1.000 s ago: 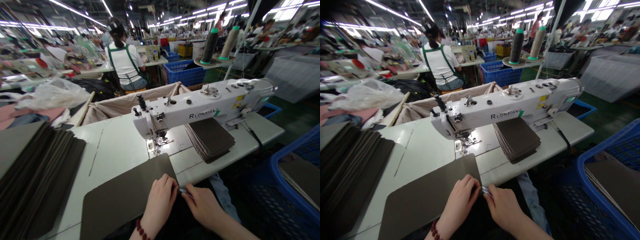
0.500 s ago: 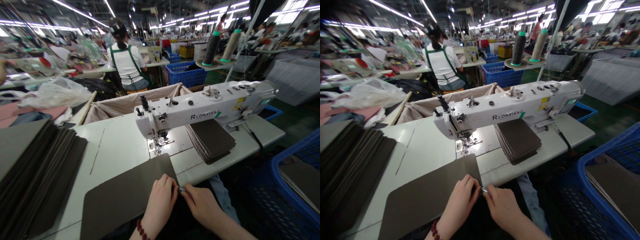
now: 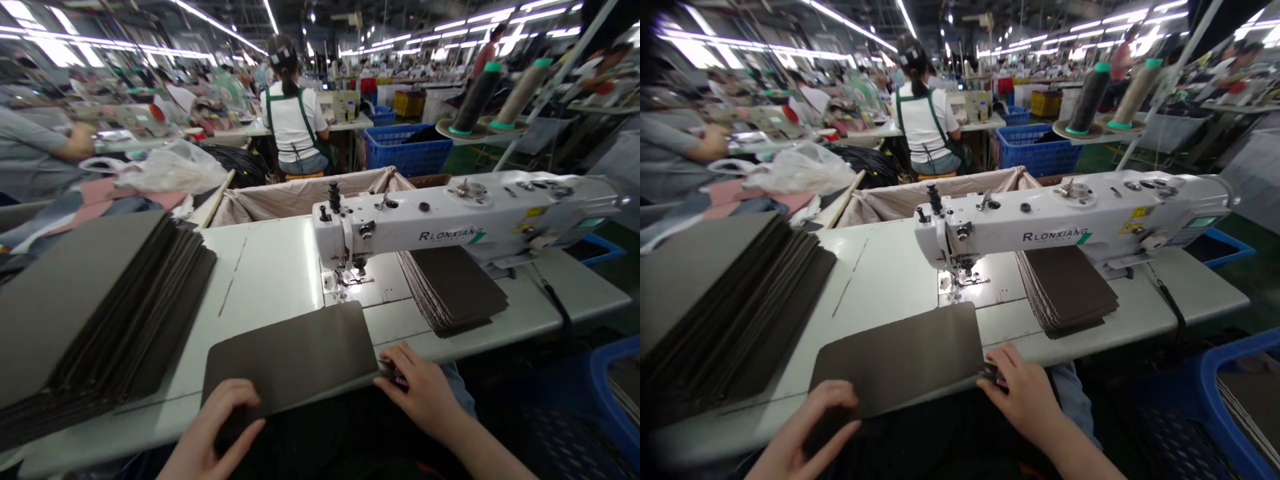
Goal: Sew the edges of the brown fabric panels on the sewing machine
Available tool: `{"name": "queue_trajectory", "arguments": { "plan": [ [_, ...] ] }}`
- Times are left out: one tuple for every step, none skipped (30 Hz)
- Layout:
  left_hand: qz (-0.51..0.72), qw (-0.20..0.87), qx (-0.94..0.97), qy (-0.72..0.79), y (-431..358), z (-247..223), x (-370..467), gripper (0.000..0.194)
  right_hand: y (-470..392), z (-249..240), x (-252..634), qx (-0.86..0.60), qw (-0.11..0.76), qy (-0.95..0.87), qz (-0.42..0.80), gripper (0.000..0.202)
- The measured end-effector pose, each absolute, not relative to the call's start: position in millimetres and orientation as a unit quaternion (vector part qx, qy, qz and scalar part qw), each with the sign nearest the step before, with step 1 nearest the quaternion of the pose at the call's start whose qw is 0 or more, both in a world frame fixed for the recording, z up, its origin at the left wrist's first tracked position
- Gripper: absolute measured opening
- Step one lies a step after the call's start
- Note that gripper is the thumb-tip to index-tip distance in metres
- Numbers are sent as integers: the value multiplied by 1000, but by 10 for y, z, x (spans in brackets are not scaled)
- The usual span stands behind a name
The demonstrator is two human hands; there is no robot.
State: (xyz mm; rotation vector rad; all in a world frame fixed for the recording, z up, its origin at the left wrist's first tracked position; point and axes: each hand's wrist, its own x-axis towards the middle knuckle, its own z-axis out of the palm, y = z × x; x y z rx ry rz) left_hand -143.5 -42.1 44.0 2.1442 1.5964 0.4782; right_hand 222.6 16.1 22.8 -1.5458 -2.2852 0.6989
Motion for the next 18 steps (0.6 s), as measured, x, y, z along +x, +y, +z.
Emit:
{"name": "queue_trajectory", "arguments": {
  "plan": [
    [165, 179, 767, 594, -459, 423, -1528, 35, 173, 225, 2192, -516, 140, -810, 241, 35],
    [152, 151, 767, 605, -488, 403, -1615, 52, 187, 217, 2162, -496, 130, -825, 238, 43],
    [132, 135, 770, 609, -510, 378, -1698, 63, 203, 204, 2139, -479, 117, -838, 235, 49],
    [112, 131, 774, 609, -527, 351, -1778, 66, 221, 188, 2123, -464, 104, -848, 234, 53],
    [100, 135, 778, 606, -543, 327, -1853, 63, 242, 174, 2117, -452, 93, -856, 234, 53],
    [100, 145, 779, 602, -560, 308, -1921, 57, 266, 164, 2119, -441, 89, -861, 237, 51],
    [113, 160, 779, 596, -580, 303, -1975, 51, 291, 164, 2131, -428, 93, -865, 242, 50],
    [138, 177, 774, 593, -603, 315, -2012, 45, 318, 176, 2150, -416, 103, -867, 252, 48],
    [175, 190, 759, 597, -626, 350, -2027, 38, 343, 201, 2176, -408, 118, -865, 267, 45],
    [218, 199, 735, 610, -648, 409, -2016, 31, 366, 237, 2207, -407, 138, -857, 284, 39],
    [259, 208, 701, 632, -664, 492, -1978, 25, 386, 281, 2242, -415, 163, -843, 300, 32],
    [292, 218, 659, 658, -671, 594, -1916, 22, 400, 326, 2280, -433, 190, -823, 316, 26],
    [321, 228, 613, 686, -668, 711, -1835, 21, 411, 366, 2321, -458, 217, -798, 327, 23],
    [340, 244, 571, 706, -652, 834, -1741, 22, 418, 398, 2363, -486, 245, -770, 333, 23],
    [357, 264, 536, 718, -626, 955, -1642, 23, 423, 416, 2405, -512, 271, -742, 336, 24],
    [372, 289, 508, 721, -592, 1067, -1545, 25, 426, 420, 2448, -536, 293, -715, 341, 27],
    [382, 315, 486, 721, -554, 1166, -1458, 27, 428, 411, 2489, -557, 309, -688, 349, 29],
    [392, 342, 467, 715, -516, 1247, -1383, 28, 430, 389, 2527, -573, 318, -663, 362, 32]
  ]
}}
